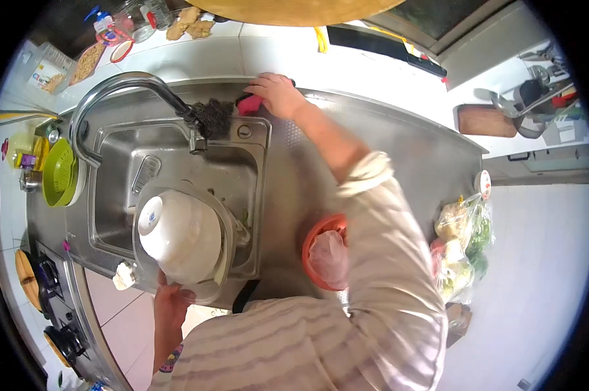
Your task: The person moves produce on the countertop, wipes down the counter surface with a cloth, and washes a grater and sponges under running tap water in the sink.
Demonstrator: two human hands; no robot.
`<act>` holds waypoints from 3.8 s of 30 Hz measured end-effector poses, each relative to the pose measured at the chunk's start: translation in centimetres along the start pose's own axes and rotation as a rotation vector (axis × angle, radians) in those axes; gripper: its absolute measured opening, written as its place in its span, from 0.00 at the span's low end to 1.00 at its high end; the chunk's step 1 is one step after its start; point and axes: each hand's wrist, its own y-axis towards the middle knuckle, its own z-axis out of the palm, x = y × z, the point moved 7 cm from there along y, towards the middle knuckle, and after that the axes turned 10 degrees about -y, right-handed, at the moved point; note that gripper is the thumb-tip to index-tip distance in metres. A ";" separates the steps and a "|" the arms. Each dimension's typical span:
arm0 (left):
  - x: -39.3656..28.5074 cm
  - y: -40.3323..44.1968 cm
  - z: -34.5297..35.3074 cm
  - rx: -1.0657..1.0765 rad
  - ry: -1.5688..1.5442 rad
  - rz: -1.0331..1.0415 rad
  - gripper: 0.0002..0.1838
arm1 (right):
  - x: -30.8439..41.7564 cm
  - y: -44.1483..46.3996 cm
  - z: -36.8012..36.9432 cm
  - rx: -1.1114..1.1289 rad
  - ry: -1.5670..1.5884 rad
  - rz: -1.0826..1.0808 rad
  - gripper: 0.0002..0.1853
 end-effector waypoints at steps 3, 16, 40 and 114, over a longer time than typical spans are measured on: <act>0.0 0.0 -0.4 -0.009 0.010 0.020 0.45 | 0.9 -0.8 2.8 0.015 -0.196 0.101 0.25; 0.2 0.3 -1.9 0.054 0.034 -0.003 0.46 | 8.6 -5.8 3.1 0.612 -0.301 0.288 0.21; -9.6 -1.0 -7.2 0.206 0.231 0.015 0.41 | 35.4 -17.6 -0.7 0.885 0.031 0.496 0.12; -4.3 3.6 12.5 0.558 0.720 0.092 0.25 | 31.7 -26.0 -3.0 -0.297 0.091 0.891 0.25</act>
